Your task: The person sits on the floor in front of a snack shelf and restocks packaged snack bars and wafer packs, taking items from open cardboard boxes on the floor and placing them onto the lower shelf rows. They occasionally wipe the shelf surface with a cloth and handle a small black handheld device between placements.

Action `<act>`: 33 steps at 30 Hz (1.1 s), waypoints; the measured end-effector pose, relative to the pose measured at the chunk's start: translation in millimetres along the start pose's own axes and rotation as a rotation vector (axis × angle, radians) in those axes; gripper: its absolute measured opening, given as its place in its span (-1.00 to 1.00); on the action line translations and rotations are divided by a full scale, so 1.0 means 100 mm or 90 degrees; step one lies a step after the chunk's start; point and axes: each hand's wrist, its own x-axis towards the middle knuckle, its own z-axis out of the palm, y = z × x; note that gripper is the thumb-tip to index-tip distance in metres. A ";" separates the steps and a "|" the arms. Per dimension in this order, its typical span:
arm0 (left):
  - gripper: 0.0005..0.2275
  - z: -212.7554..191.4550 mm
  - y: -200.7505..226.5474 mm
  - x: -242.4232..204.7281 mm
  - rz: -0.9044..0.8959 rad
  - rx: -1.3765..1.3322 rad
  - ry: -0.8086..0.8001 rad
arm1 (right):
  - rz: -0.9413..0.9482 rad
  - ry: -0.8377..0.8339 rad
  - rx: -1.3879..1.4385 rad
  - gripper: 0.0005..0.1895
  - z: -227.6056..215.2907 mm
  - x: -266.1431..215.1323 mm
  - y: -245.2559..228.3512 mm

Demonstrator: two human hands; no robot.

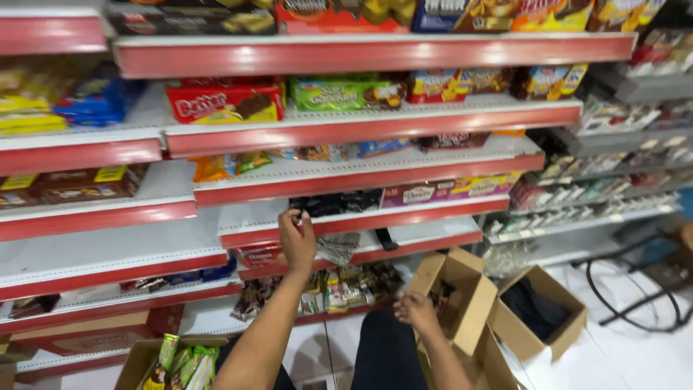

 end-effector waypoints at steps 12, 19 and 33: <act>-0.67 0.83 0.12 -2.58 0.014 0.131 -0.707 | -0.051 0.331 -0.220 -0.79 -0.43 0.03 1.09; -0.65 1.08 0.08 -2.67 -0.008 0.376 -0.888 | -0.060 0.409 -0.263 -0.72 -0.71 0.79 1.20; -0.70 1.33 0.02 -2.54 -0.061 0.385 -0.894 | 0.332 0.222 -0.574 -0.59 -1.20 2.53 3.34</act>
